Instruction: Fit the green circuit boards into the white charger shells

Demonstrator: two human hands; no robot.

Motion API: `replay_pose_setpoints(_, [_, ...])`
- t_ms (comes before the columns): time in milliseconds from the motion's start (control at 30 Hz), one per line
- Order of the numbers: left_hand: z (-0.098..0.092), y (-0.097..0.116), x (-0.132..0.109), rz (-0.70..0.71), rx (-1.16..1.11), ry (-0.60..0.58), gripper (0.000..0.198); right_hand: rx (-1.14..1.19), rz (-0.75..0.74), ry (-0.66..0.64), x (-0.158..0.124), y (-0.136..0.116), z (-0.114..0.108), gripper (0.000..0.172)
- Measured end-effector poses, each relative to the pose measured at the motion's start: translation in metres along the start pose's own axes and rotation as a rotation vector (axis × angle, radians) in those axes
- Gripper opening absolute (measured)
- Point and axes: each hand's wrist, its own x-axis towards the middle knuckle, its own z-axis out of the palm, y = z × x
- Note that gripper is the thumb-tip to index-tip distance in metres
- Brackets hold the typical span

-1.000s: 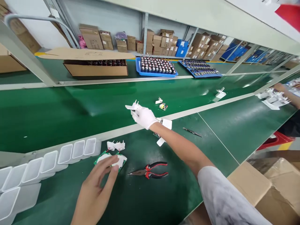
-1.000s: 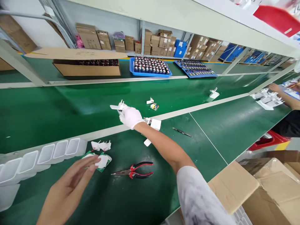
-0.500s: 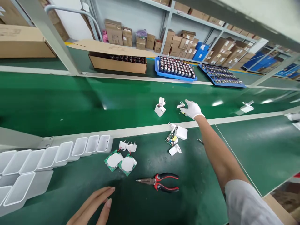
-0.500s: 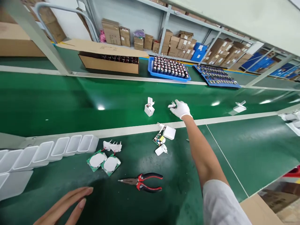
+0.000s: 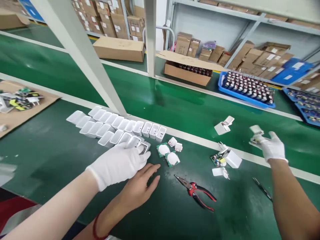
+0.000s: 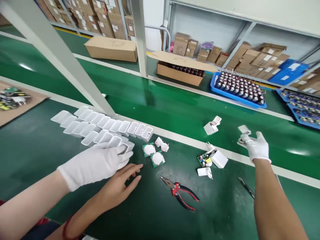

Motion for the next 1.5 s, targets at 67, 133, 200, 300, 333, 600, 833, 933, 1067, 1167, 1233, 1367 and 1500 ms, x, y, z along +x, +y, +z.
replay_pose_setpoints(67, [0.006,0.01,-0.007,0.07,-0.033,-0.117,0.036,0.251,0.012,-0.004,-0.023,-0.011,-0.004,0.052])
replay_pose_setpoints(133, [0.012,0.022,-0.011,0.151,-0.053,-0.19,0.033,0.542,0.002,-0.076,-0.055,-0.025,-0.007,0.042])
replay_pose_setpoints(200, [0.017,0.035,-0.006,0.242,-0.024,-0.124,0.031,0.867,-0.036,-0.259,-0.093,-0.045,-0.007,0.036])
replay_pose_setpoints(300, [0.017,0.05,0.027,0.357,0.216,0.164,0.038,1.192,-0.027,-0.579,-0.155,-0.078,-0.004,0.043])
replay_pose_setpoints(333, [0.016,0.053,0.042,0.325,0.357,0.274,0.042,1.245,-0.02,-0.609,-0.173,-0.089,-0.001,0.049])
replay_pose_setpoints(600, [0.003,0.053,0.128,0.17,0.487,0.47,0.034,1.461,-0.038,-0.743,-0.242,-0.12,0.015,0.064])
replay_pose_setpoints(833, [0.003,0.059,0.046,0.34,0.537,0.474,0.021,1.442,0.061,-0.754,-0.261,-0.111,0.01,0.052])
replay_pose_setpoints(933, [0.022,0.039,-0.006,0.325,0.575,0.334,0.015,1.389,0.089,-0.79,-0.267,-0.109,0.017,0.052])
replay_pose_setpoints(1067, [0.036,0.006,-0.04,0.212,0.473,0.203,0.015,1.304,0.087,-0.797,-0.277,-0.107,0.026,0.059])
replay_pose_setpoints(1167, [0.031,-0.012,-0.046,0.19,0.155,0.085,0.053,1.278,0.069,-0.803,-0.289,-0.11,0.025,0.075])
replay_pose_setpoints(1233, [0.025,-0.018,-0.045,0.102,-0.015,0.057,0.068,1.251,0.032,-0.818,-0.299,-0.115,0.022,0.09])
replay_pose_setpoints(1367, [0.015,-0.014,-0.04,0.043,-0.144,0.148,0.058,1.103,-0.151,-0.809,-0.32,-0.128,0.016,0.107])
replay_pose_setpoints(1500, [0.003,0.005,-0.037,0.274,-0.321,0.185,0.047,1.003,-0.207,-0.845,-0.333,-0.13,0.014,0.107])
